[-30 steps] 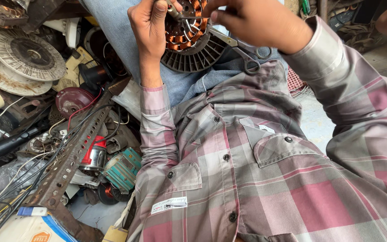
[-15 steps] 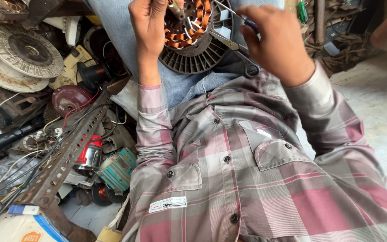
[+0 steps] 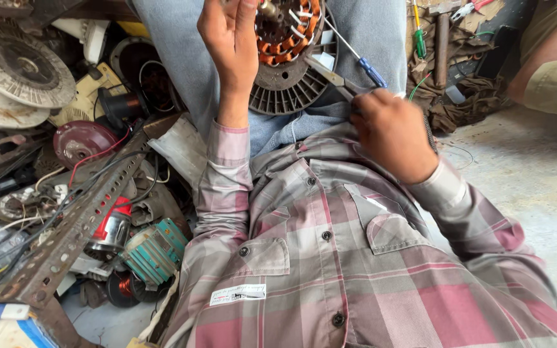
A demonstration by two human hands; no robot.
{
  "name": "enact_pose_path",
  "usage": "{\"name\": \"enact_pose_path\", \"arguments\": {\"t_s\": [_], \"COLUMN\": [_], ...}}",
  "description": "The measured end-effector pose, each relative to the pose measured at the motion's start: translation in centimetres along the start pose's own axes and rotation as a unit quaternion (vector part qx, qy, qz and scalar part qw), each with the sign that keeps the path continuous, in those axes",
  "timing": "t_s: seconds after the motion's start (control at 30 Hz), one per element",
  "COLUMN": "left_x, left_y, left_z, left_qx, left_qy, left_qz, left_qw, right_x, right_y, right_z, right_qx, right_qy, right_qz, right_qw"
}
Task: The person sits on the floor and works on an electric motor stator. They strip wire insulation with scissors, twist wires together, and use a screwdriver to adjust connections on the stator coils.
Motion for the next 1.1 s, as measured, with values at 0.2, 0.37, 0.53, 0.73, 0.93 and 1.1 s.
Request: {"name": "enact_pose_path", "arguments": {"t_s": [0.2, 0.37, 0.53, 0.73, 0.93, 1.1], "left_x": [-0.3, -0.7, -1.0, -0.1, 1.0, 0.9], "left_y": [-0.5, -1.2, -1.3, -1.4, -0.9, 1.2], "left_z": [0.3, 0.4, 0.5, 0.1, 1.0, 2.5], "left_qx": [0.011, 0.019, 0.03, 0.024, -0.025, -0.131], "left_qy": [0.021, 0.001, -0.02, 0.005, 0.004, -0.048], "left_qz": [0.024, 0.023, 0.024, 0.036, 0.02, 0.028], "left_qw": [0.999, 1.0, 0.999, 0.999, 0.999, 0.99], "right_x": [-0.8, -0.8, -1.8, -2.9, -0.3, 3.9], "right_y": [1.2, -0.5, -1.2, -0.4, -2.0, 0.5], "right_z": [1.2, 0.1, -2.1, -2.5, -1.9, -0.6], "right_qx": [0.032, -0.027, -0.063, -0.052, -0.157, -0.124], "right_qy": [0.015, -0.008, -0.016, -0.021, -0.038, -0.061], "right_qz": [0.008, 0.0, 0.049, -0.011, -0.033, -0.157], "right_qw": [0.999, 1.0, 0.997, 0.998, 0.986, 0.978]}}
Point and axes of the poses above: each hand's wrist, its own z-axis away from the middle knuckle, its own y-axis out of the palm, x = y × z, the point moved 3 cm from there along -z, towards the middle knuckle, and after that the axes turned 10 degrees about -z, right-handed, at the moved point
